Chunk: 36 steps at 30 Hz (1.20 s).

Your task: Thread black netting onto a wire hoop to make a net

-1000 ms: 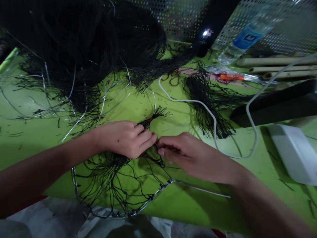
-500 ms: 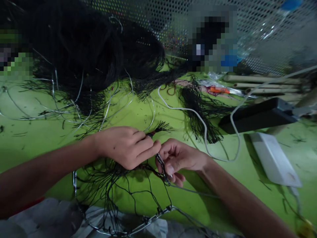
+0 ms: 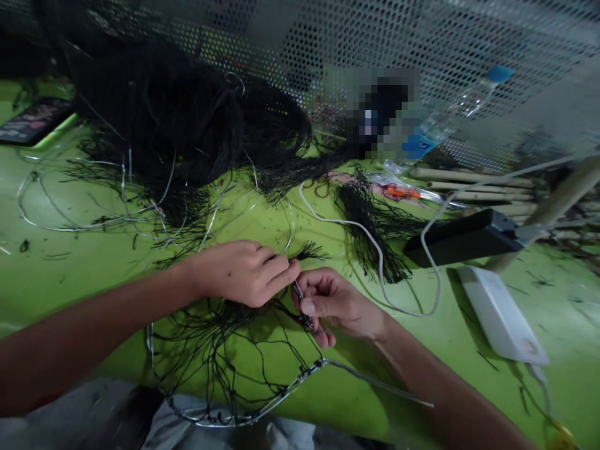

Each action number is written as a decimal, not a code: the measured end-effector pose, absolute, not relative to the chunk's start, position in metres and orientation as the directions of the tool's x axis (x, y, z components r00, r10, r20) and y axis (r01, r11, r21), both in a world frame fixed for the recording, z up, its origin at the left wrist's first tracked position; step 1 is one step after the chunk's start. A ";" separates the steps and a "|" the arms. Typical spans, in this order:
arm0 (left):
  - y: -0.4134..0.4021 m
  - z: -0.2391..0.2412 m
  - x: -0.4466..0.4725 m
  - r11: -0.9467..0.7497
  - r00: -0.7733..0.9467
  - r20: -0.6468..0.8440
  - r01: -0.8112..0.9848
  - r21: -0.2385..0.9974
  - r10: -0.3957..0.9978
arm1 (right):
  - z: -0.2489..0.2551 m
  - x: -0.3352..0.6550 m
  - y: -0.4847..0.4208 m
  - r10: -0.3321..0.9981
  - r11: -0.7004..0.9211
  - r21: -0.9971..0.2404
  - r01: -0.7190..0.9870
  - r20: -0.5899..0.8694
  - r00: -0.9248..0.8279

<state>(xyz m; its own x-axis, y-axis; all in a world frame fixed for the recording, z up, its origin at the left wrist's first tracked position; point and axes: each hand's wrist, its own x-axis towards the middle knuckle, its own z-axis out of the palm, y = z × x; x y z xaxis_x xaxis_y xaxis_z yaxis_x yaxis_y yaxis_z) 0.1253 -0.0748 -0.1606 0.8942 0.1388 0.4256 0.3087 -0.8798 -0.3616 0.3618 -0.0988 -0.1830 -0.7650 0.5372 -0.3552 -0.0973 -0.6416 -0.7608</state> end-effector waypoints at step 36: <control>-0.083 -0.115 0.105 -0.923 0.921 0.221 0.357 -0.145 0.321 | -0.150 0.406 -0.051 0.608 0.791 0.156 0.592 -0.093 -0.788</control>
<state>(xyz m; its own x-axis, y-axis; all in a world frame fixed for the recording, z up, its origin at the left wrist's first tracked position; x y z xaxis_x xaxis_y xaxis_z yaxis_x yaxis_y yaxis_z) 0.1050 -0.0829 -0.1148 0.9208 0.3214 0.2211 0.3569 -0.9228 -0.1449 0.4057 -0.0507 -0.1499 -0.7882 0.6084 -0.0927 0.5920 0.7907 0.1558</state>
